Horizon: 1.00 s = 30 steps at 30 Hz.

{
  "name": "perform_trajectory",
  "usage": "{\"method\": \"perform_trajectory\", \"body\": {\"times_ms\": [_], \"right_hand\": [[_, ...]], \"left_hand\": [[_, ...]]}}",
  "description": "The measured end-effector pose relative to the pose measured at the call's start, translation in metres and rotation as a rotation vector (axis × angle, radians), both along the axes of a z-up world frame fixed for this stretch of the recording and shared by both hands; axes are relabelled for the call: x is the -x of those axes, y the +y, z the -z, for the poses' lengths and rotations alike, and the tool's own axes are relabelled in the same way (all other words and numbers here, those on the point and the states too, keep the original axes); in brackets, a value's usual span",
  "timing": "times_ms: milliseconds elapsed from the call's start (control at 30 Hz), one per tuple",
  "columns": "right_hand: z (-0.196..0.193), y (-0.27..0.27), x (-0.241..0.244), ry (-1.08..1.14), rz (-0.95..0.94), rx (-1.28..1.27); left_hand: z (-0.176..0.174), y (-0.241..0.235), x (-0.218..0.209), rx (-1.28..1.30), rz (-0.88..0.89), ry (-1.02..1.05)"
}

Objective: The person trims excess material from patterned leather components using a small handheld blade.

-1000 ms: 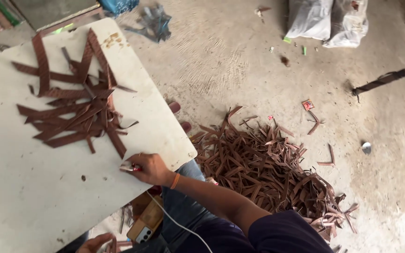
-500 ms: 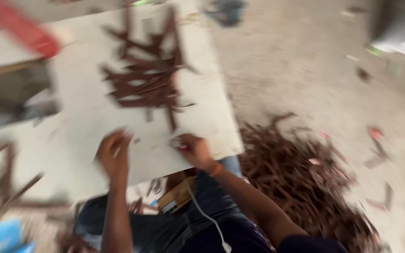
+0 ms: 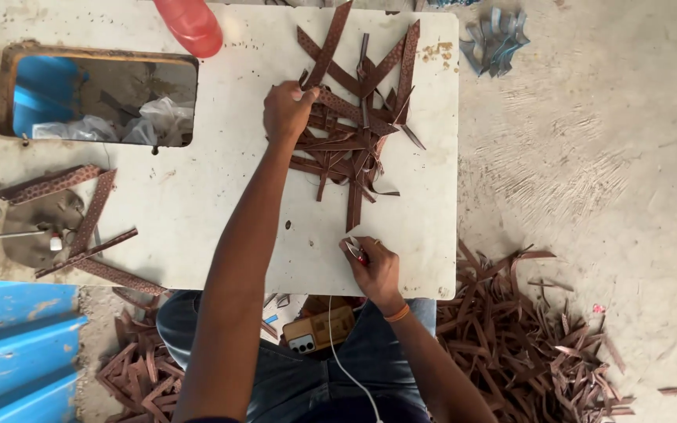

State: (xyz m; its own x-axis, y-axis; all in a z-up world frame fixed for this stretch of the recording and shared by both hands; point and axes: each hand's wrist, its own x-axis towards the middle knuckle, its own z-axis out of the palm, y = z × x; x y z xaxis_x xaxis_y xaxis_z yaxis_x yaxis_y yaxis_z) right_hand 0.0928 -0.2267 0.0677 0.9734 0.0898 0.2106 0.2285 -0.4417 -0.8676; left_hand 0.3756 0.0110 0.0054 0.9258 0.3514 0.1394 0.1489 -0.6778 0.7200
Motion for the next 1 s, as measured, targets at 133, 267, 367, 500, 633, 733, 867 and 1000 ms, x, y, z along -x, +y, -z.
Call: {"method": "perform_trajectory", "body": {"times_ms": [133,267,367,500,633,733,867,1000], "right_hand": [[-0.005,0.003,0.003,0.014,-0.001,-0.037],[0.001,0.003,0.000,-0.025,-0.009,-0.064],[0.026,-0.006,0.003,-0.007,-0.021,-0.055],[0.027,0.000,0.013,0.010,-0.051,0.008],[0.012,0.005,0.007,-0.008,-0.027,-0.042],[0.027,0.000,0.008,-0.106,-0.003,-0.021],[0.027,-0.005,0.011,-0.088,0.032,0.065],[0.032,0.000,0.015,0.018,-0.069,-0.062]], "left_hand": [[-0.050,-0.015,0.010,0.629,-0.071,-0.078],[-0.111,-0.009,0.097,0.638,0.063,-0.389],[-0.132,-0.003,0.184,0.430,0.130,-0.625],[-0.109,0.016,0.289,0.074,0.100,-0.455],[-0.090,0.029,0.341,0.056,0.273,-0.197],[-0.071,0.034,0.356,0.198,0.245,-0.029],[-0.043,0.021,0.352,0.353,0.133,-0.010],[-0.037,0.001,0.343,0.162,-0.022,-0.146]]}}
